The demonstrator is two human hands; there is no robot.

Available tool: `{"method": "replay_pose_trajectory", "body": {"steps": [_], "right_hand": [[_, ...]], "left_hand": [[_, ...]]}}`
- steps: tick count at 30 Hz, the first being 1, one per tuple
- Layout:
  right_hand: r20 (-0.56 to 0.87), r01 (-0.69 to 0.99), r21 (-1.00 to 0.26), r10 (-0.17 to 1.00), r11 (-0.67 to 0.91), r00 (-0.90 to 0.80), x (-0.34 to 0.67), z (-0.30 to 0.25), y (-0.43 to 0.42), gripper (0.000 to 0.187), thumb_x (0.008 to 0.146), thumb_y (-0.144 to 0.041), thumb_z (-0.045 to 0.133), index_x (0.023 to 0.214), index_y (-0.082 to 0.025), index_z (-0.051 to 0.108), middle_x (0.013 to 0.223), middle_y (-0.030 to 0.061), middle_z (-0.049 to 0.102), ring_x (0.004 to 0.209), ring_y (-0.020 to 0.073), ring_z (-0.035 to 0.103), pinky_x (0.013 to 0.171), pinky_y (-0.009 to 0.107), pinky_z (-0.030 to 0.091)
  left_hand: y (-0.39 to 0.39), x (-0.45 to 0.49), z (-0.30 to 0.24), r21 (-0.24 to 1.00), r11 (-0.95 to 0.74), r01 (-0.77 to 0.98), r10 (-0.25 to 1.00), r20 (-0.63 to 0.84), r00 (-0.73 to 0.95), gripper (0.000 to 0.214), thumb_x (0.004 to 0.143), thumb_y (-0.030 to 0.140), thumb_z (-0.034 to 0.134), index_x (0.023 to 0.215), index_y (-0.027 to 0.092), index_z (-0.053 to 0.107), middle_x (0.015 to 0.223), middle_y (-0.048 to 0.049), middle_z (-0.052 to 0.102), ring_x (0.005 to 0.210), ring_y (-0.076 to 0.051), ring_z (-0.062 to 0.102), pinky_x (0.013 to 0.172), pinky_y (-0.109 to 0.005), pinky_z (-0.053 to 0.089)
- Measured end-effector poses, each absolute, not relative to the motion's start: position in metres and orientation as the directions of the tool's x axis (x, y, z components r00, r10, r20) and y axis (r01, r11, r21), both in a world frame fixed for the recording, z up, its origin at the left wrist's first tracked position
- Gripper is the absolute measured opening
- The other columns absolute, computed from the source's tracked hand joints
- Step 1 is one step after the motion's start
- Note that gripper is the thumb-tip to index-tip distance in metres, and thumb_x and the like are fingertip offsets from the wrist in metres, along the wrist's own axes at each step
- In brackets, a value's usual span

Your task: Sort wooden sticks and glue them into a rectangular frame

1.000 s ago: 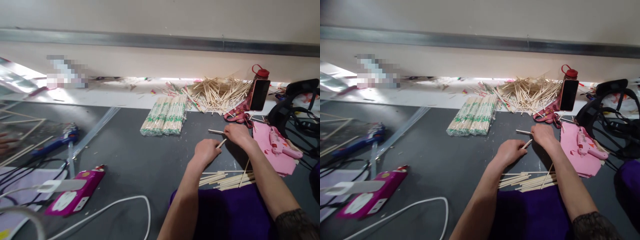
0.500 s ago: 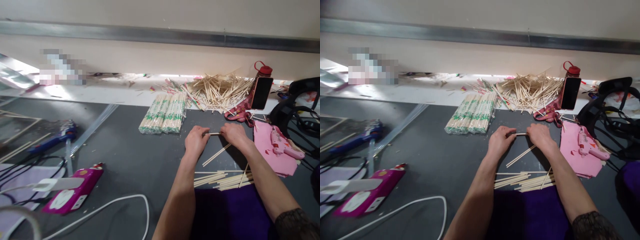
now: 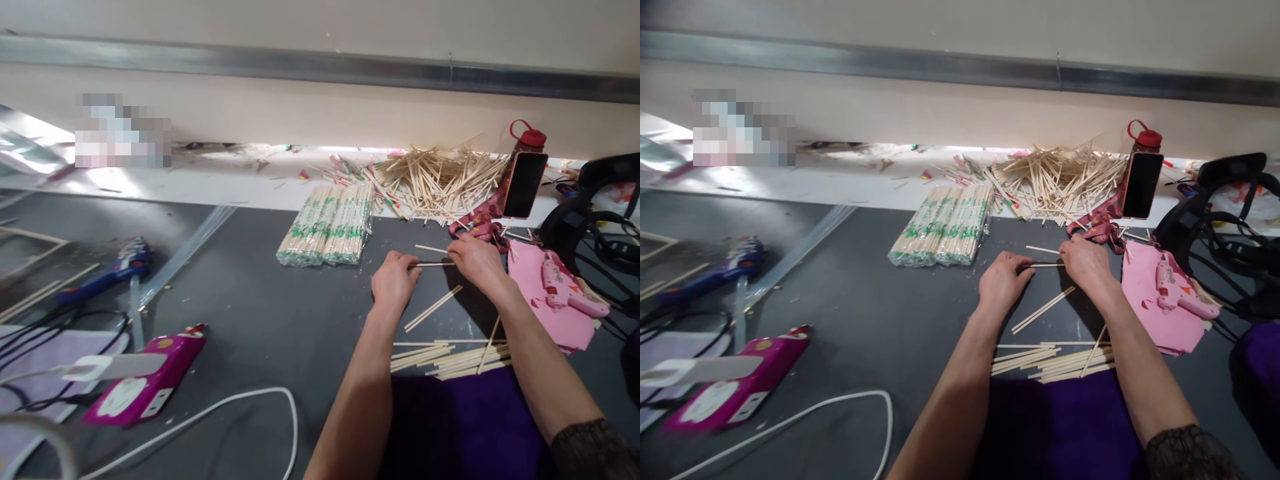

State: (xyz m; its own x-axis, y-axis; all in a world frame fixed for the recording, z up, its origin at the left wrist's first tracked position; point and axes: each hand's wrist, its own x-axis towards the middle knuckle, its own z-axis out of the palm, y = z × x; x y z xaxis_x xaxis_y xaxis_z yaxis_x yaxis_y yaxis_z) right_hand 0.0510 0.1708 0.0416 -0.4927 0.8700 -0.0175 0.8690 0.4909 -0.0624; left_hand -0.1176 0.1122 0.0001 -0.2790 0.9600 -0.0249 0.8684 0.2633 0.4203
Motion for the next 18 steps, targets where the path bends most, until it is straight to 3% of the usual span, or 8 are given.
{"method": "replay_pose_trajectory", "body": {"steps": [11,18], "right_hand": [[-0.019,0.867,-0.102,0.871,0.487,-0.491,0.0531,0.0441,0.1691,0.031,0.093,-0.029,0.038,0.098,-0.022,0.068,0.101,0.0054,0.065,0.088,0.0183,0.063,0.062,0.026,0.04],[-0.049,0.874,-0.106,0.876,0.474,-0.48,0.0555,0.0434,0.1695,0.027,0.091,-0.028,0.042,0.097,-0.021,0.068,0.101,0.0058,0.067,0.089,0.0197,0.064,0.065,0.026,0.041]], "left_hand": [[0.1133,-0.1157,0.0074,0.251,0.322,0.913,0.947,-0.088,-0.309,0.028,0.089,0.031,0.041,0.096,0.024,0.067,0.104,-0.0049,0.061,0.087,-0.02,0.063,0.067,-0.029,0.045],[0.1122,-0.1183,0.0106,0.235,0.406,0.883,0.914,-0.098,-0.394,0.028,0.09,0.032,0.04,0.098,0.022,0.064,0.105,-0.0083,0.063,0.09,-0.023,0.063,0.072,-0.033,0.047]]}}
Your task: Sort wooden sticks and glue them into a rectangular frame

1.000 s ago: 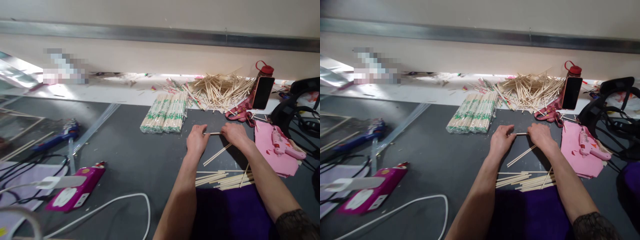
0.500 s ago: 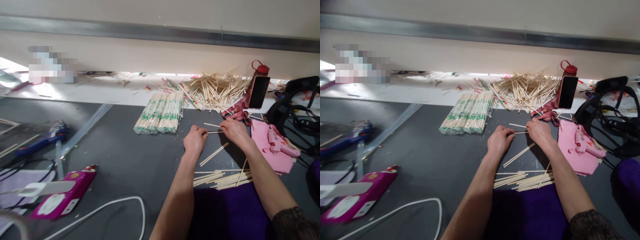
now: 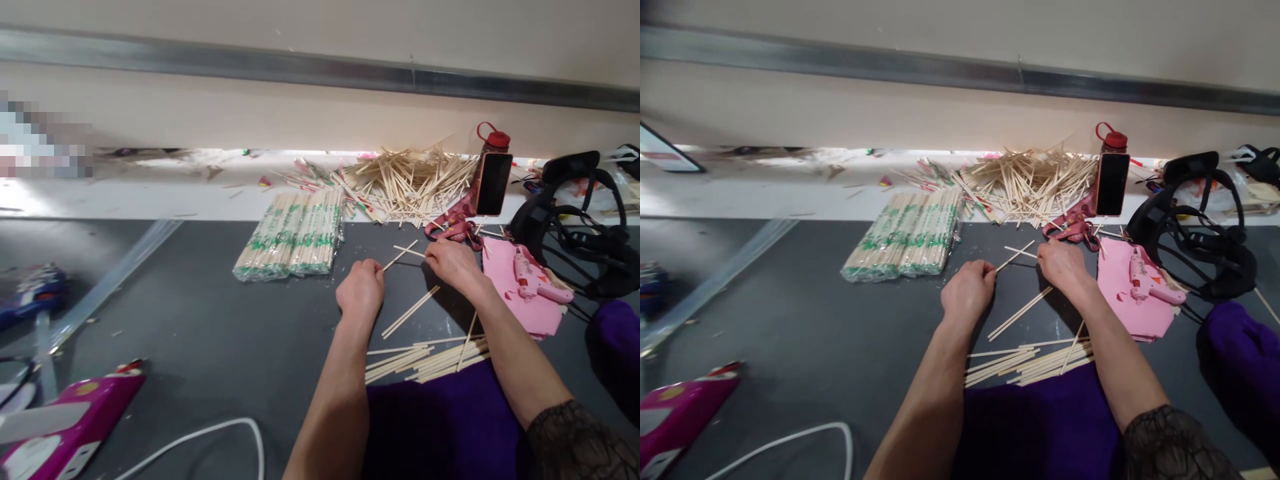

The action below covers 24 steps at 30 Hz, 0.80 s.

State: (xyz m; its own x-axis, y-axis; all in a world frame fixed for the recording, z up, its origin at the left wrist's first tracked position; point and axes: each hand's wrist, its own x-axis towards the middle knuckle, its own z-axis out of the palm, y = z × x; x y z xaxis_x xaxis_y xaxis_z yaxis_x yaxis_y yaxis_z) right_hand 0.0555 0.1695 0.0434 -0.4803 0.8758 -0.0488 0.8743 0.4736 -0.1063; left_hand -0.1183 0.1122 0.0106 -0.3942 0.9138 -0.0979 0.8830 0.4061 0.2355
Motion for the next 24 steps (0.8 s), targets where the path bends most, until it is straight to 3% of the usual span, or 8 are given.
{"method": "replay_pose_trajectory", "body": {"steps": [9,14,24], "right_hand": [[-0.09,0.872,-0.128,0.87,0.472,-0.484,0.065,0.043,0.175,0.029,0.09,-0.027,0.042,0.097,-0.023,0.07,0.102,0.0062,0.067,0.089,0.0183,0.063,0.068,0.027,0.04],[-0.185,0.854,-0.119,0.834,0.506,-0.52,0.069,0.044,0.176,0.026,0.086,-0.025,0.047,0.095,-0.024,0.071,0.102,0.0054,0.069,0.089,0.0192,0.063,0.066,0.027,0.038],[-0.237,0.913,-0.155,0.883,0.377,-0.405,0.074,0.037,0.179,0.022,0.081,-0.025,0.051,0.097,-0.022,0.065,0.094,0.0055,0.071,0.088,0.02,0.063,0.065,0.027,0.036]], "left_hand": [[0.11,-0.125,0.01,0.259,0.403,0.878,0.915,-0.116,-0.386,0.03,0.087,0.028,0.042,0.103,0.026,0.067,0.108,-0.0061,0.065,0.094,-0.021,0.063,0.074,-0.03,0.046],[0.108,-0.129,0.011,0.264,0.402,0.877,0.916,-0.117,-0.384,0.028,0.087,0.027,0.045,0.101,0.029,0.069,0.106,-0.0044,0.065,0.093,-0.02,0.063,0.072,-0.028,0.045],[0.104,-0.132,0.018,0.273,0.379,0.884,0.924,-0.154,-0.349,0.027,0.085,0.025,0.048,0.099,0.03,0.07,0.105,-0.0033,0.065,0.094,-0.02,0.062,0.072,-0.028,0.045]]}}
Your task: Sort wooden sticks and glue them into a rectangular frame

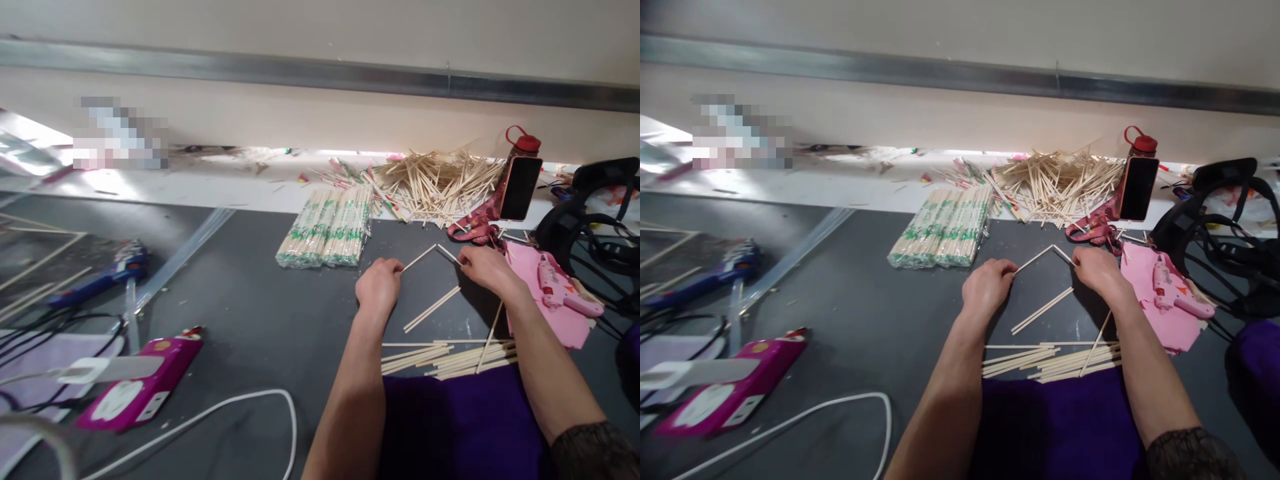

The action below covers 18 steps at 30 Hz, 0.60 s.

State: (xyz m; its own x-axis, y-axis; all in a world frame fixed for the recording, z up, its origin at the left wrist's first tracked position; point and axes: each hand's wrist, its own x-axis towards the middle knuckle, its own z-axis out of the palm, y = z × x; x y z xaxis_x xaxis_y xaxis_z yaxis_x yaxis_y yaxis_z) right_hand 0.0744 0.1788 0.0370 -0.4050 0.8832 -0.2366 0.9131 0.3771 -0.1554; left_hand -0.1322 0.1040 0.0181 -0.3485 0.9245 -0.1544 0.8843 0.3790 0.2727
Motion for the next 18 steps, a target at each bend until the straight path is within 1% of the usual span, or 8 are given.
{"method": "replay_pose_trajectory", "body": {"steps": [4,8,15,18], "right_hand": [[-0.285,0.911,-0.128,0.865,0.392,-0.412,0.077,0.033,0.179,0.02,0.079,-0.024,0.053,0.094,-0.021,0.066,0.093,0.0075,0.07,0.087,0.021,0.063,0.063,0.027,0.035],[-0.324,0.918,-0.109,0.859,0.382,-0.396,0.081,0.031,0.18,0.019,0.078,-0.023,0.055,0.091,-0.02,0.067,0.091,0.0085,0.07,0.086,0.0208,0.064,0.062,0.026,0.035],[-0.322,0.921,-0.14,0.863,0.363,-0.39,0.088,0.029,0.18,0.02,0.076,-0.025,0.058,0.093,-0.018,0.067,0.09,0.0083,0.071,0.085,0.0196,0.064,0.064,0.025,0.037],[-0.333,0.924,-0.155,0.862,0.349,-0.381,0.087,0.03,0.177,0.018,0.076,-0.025,0.058,0.089,-0.016,0.068,0.085,0.0091,0.07,0.078,0.0183,0.065,0.061,0.024,0.038]], "left_hand": [[0.104,-0.135,0.018,0.28,0.376,0.883,0.926,-0.15,-0.346,0.027,0.085,0.024,0.048,0.097,0.031,0.071,0.103,-0.0021,0.063,0.092,-0.018,0.062,0.071,-0.026,0.044],[0.107,-0.135,0.014,0.284,0.36,0.889,0.933,-0.116,-0.341,0.028,0.086,0.025,0.046,0.098,0.03,0.071,0.104,-0.003,0.062,0.091,-0.018,0.062,0.069,-0.026,0.044],[0.12,-0.122,0.008,0.306,0.326,0.895,0.945,-0.087,-0.315,0.029,0.088,0.027,0.044,0.098,0.031,0.071,0.105,-0.0029,0.061,0.087,-0.017,0.062,0.066,-0.026,0.043],[0.127,-0.118,0.007,0.303,0.297,0.905,0.955,-0.079,-0.287,0.03,0.089,0.028,0.042,0.099,0.032,0.071,0.104,-0.0032,0.06,0.087,-0.017,0.062,0.066,-0.026,0.043]]}}
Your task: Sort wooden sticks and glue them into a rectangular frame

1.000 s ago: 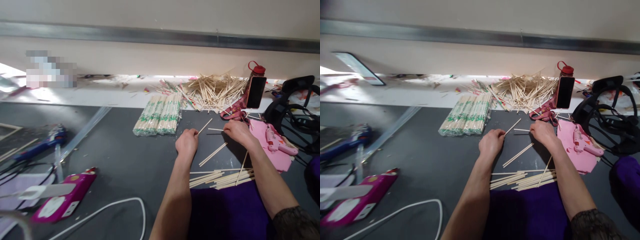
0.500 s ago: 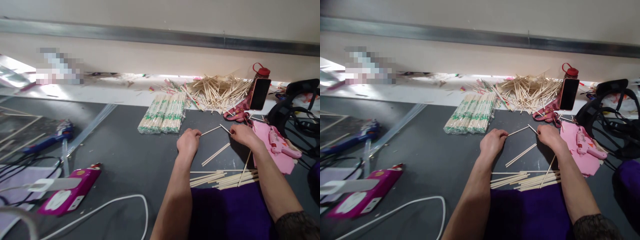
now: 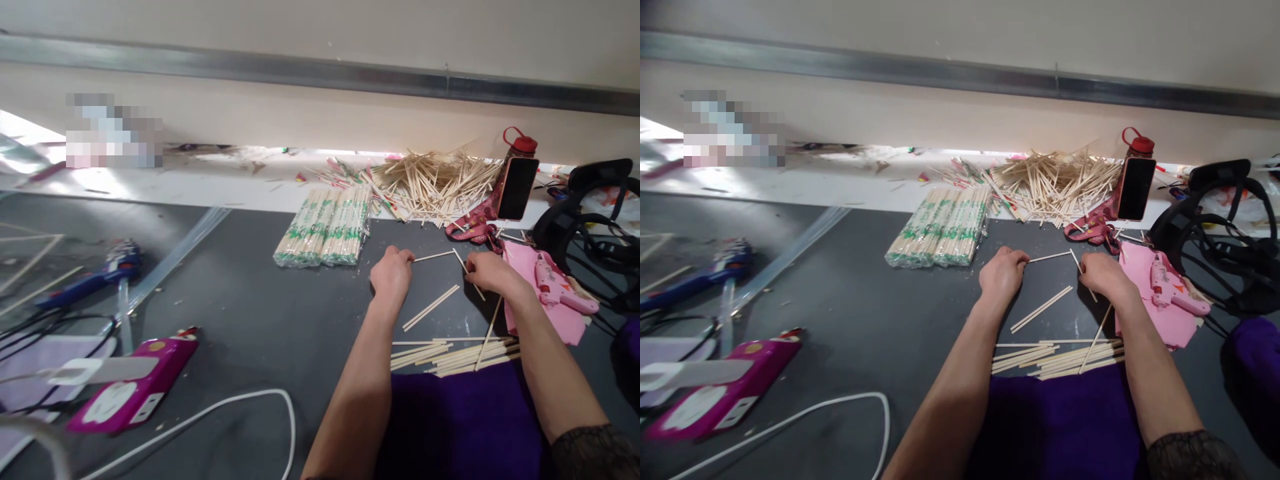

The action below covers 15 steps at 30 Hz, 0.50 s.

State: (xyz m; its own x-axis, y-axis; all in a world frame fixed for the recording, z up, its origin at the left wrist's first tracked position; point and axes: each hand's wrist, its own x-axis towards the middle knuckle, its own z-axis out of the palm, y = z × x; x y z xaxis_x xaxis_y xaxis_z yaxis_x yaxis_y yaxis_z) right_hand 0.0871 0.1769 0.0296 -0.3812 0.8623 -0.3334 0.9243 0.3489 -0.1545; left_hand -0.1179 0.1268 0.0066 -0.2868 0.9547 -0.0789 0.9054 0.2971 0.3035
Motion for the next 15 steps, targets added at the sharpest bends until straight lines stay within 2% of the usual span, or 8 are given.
{"method": "replay_pose_trajectory", "body": {"steps": [4,6,12,15], "right_hand": [[-0.41,0.931,-0.171,0.836,0.323,-0.365,0.0866,0.0316,0.1746,0.015,0.077,-0.024,0.057,0.079,-0.016,0.069,0.072,0.0075,0.069,0.063,0.015,0.063,0.058,0.023,0.038],[-0.426,0.929,-0.187,0.826,0.318,-0.369,0.0871,0.0328,0.1751,0.017,0.077,-0.028,0.058,0.078,-0.016,0.069,0.069,0.007,0.068,0.063,0.0156,0.063,0.058,0.024,0.038],[-0.222,0.959,-0.145,0.937,0.242,-0.27,0.0845,0.032,0.1797,0.029,0.084,-0.038,0.049,0.091,-0.017,0.069,0.089,0.0106,0.071,0.085,0.0219,0.065,0.068,0.028,0.041],[-0.219,0.965,-0.126,0.942,0.231,-0.254,0.0794,0.0283,0.18,0.029,0.085,-0.037,0.049,0.094,-0.018,0.069,0.095,0.0115,0.071,0.091,0.0235,0.065,0.071,0.029,0.042]], "left_hand": [[0.1329,-0.117,0.0039,0.291,0.279,0.915,0.96,-0.069,-0.271,0.031,0.089,0.027,0.042,0.1,0.031,0.071,0.103,-0.004,0.059,0.087,-0.017,0.061,0.066,-0.026,0.043],[0.1343,-0.1173,0.0033,0.293,0.274,0.916,0.961,-0.057,-0.269,0.031,0.089,0.027,0.042,0.1,0.031,0.07,0.104,-0.0038,0.059,0.087,-0.017,0.061,0.064,-0.026,0.042],[0.1337,-0.1167,0.0061,0.312,0.288,0.905,0.957,-0.064,-0.283,0.03,0.089,0.028,0.043,0.101,0.031,0.07,0.107,-0.003,0.06,0.09,-0.017,0.061,0.065,-0.026,0.042],[0.1331,-0.1156,0.0076,0.311,0.285,0.907,0.958,-0.067,-0.278,0.03,0.089,0.028,0.043,0.102,0.031,0.071,0.106,-0.0035,0.061,0.091,-0.018,0.061,0.067,-0.027,0.043]]}}
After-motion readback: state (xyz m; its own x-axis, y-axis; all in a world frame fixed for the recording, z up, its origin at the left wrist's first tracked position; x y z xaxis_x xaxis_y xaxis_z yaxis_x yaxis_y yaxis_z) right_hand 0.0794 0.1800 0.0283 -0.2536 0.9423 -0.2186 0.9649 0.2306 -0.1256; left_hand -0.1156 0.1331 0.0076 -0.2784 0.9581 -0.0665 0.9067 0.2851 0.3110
